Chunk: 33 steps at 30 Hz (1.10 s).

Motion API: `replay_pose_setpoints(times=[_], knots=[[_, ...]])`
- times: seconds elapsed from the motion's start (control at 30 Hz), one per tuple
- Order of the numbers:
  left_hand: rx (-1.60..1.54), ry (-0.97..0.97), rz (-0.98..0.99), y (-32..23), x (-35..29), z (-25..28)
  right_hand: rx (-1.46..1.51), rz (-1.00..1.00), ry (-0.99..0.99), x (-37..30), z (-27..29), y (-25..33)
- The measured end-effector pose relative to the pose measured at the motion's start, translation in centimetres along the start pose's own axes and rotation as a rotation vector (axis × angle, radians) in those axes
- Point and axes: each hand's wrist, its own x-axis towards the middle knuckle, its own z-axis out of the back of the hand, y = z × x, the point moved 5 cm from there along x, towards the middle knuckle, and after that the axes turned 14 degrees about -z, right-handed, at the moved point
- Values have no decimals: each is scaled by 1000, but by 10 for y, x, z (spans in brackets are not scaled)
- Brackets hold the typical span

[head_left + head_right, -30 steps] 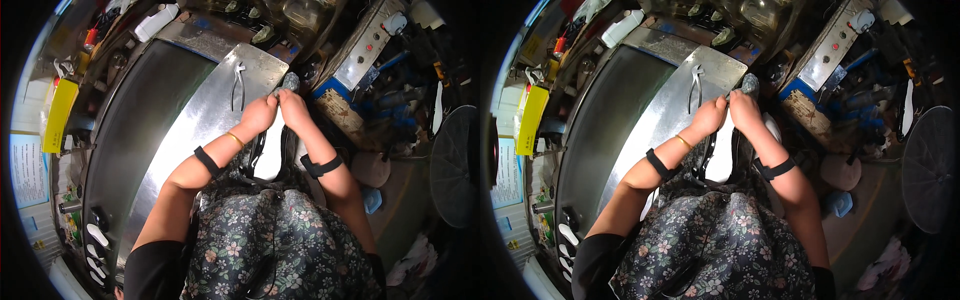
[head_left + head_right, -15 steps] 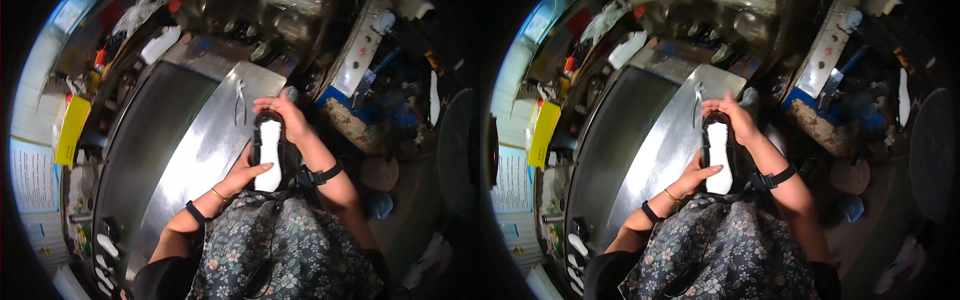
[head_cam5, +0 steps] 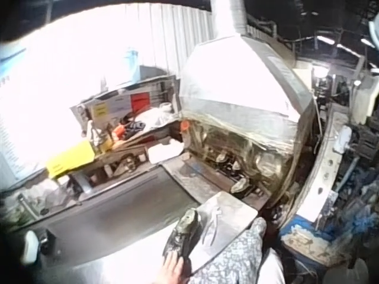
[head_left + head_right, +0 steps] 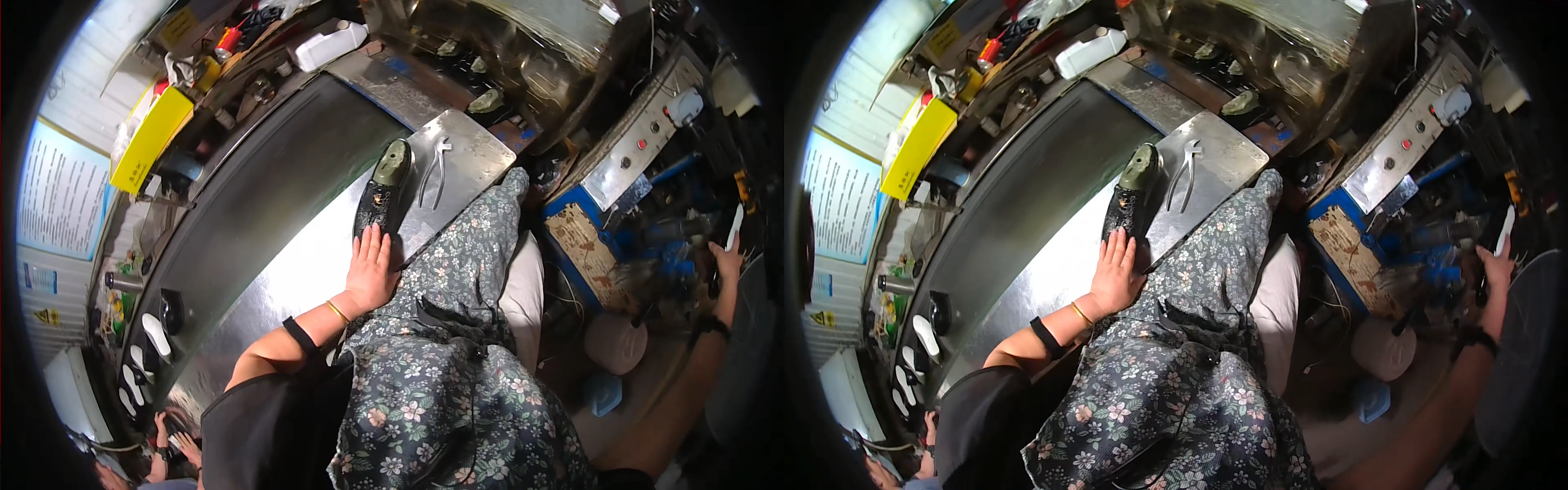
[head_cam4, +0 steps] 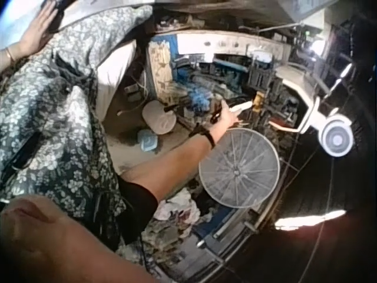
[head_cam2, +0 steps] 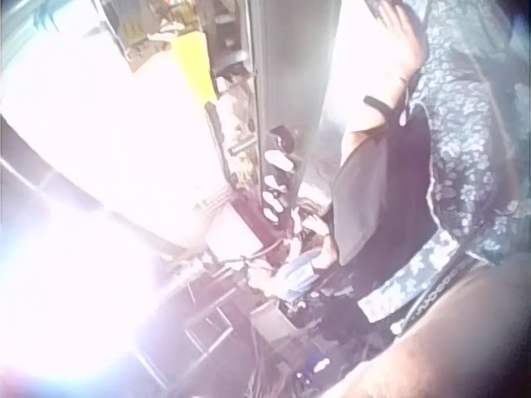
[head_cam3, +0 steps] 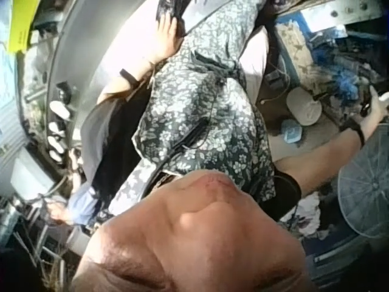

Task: Assembling shoe components on a production line, including fitting uppers to soles and using pliers to adjust the material.

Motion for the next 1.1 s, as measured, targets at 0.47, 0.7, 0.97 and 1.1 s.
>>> replay_pose_setpoints(times=[0.47, 0.7, 0.97, 1.1], knots=[[-1729, -232, 181, -42, 92, 99, 1039, 988, -52, -470, 143, 257], [-2023, 63, 401, -4, 108, 161, 1210, 1288, 76, -546, 156, 313], [-2008, -32, 236, 34, 112, 169, 990, 1432, 74, -524, 123, 393], [-1947, -400, 404, 152, 144, 127, 1028, 1151, 420, -517, 75, 362]])
